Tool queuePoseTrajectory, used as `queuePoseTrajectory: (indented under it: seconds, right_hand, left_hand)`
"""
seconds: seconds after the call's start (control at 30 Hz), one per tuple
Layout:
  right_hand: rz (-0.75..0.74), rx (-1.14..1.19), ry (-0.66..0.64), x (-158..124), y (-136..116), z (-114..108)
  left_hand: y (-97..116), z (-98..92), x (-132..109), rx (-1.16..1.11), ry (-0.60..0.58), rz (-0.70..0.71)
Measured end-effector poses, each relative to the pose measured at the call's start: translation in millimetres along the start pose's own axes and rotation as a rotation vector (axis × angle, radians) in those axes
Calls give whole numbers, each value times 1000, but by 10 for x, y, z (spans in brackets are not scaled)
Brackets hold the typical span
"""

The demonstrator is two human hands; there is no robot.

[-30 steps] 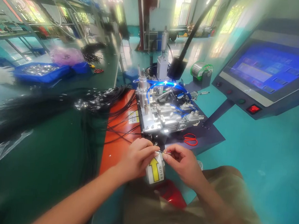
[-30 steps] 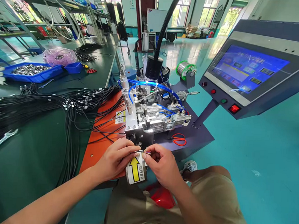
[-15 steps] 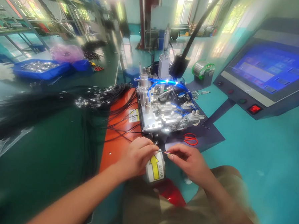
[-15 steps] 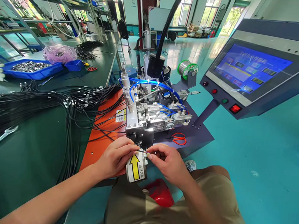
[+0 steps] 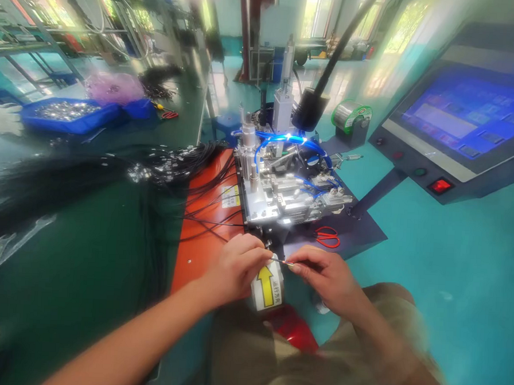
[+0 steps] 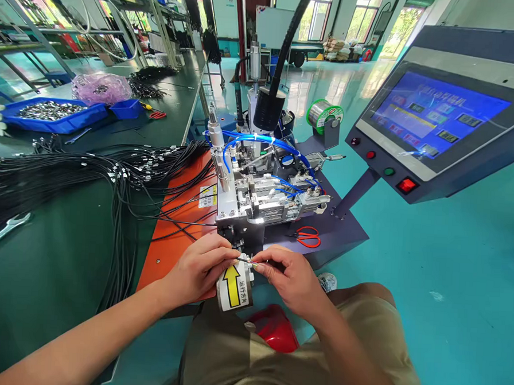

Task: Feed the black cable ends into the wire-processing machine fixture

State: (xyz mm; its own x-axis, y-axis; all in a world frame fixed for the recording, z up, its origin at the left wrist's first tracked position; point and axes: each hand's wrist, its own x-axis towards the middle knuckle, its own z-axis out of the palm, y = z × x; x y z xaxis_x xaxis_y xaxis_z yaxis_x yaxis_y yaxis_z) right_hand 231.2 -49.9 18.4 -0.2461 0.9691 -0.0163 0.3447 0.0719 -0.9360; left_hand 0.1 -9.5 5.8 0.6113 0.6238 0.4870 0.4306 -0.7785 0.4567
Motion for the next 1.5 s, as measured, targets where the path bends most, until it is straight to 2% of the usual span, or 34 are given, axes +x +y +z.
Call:
queuePoseTrajectory:
  seconds: [0.37,0.73,0.97,1.5]
  right_hand:
    - [28,9,4,0,1,31]
    - [-20,-85,29,-12,-1,46]
    - [-19,-38,-17,-13,13,35]
    - [-9,-31,22,-13,22,86]
  left_hand:
    - [-8,2,-10,-2,-9,8]
    - [-22,-6,-13,-18,-17,25]
    - [-25,4,-17,-9,-18,30]
    - [-21,-11,-6,-11,-53,37]
